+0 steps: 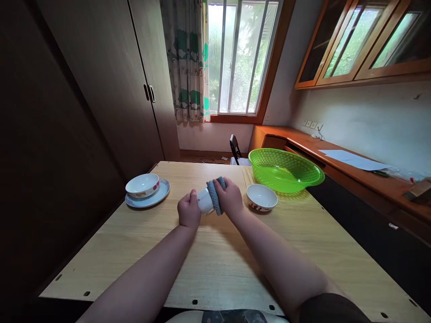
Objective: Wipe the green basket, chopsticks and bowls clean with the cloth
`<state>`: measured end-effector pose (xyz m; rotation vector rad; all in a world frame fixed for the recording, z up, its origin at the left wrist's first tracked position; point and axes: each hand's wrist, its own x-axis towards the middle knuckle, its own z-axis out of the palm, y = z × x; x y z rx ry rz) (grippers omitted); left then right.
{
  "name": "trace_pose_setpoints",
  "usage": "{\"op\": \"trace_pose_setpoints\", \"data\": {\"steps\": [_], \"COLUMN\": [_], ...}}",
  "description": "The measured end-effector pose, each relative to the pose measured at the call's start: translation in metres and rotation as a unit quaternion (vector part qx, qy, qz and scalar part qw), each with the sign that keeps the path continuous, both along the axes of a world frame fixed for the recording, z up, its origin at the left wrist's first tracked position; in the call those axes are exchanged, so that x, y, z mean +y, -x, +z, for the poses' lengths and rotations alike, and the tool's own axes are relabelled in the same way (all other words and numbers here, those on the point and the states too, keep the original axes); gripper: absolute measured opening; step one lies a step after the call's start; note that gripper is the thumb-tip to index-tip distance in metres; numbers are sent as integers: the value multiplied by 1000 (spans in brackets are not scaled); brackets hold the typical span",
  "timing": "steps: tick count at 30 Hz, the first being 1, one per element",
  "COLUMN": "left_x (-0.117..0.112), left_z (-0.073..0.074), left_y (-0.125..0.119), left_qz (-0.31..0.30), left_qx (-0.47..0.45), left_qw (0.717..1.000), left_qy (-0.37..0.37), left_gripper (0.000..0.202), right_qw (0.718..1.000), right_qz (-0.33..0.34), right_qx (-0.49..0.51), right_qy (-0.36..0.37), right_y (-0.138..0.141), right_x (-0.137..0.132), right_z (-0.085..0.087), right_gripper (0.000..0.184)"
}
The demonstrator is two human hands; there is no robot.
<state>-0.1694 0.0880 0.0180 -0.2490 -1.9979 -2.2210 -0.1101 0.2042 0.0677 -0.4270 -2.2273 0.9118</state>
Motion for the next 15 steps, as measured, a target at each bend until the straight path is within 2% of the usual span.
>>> {"op": "trace_pose_setpoints", "data": {"steps": [3,7,9,11,13,15], "left_x": [-1,-1,0,1,1,1], "left_z": [1,0,-2,-4,-4,-2], "left_y": [1,1,1,1,0,-1], "left_qz": [2,1,-1,-3,-8,-16], "left_qx": [6,11,13,19,21,17], "left_qw": [1000,1000,1000,1000,1000,1000], "left_qy": [-5,18,21,17,7,-8], "left_gripper": [46,46,46,46,45,45], "right_qw": [1000,992,981,971,971,981], "right_qz": [1,-15,16,47,54,38], "right_qx": [9,-4,-3,2,8,13], "right_qy": [14,-126,-194,-233,-232,-192], "right_y": [1,-5,-8,-11,-12,-12], "right_x": [6,-4,-12,-19,-23,-24], "right_z": [-1,-3,-5,-6,-6,-3], "right_gripper": [38,31,26,21,21,25]}}
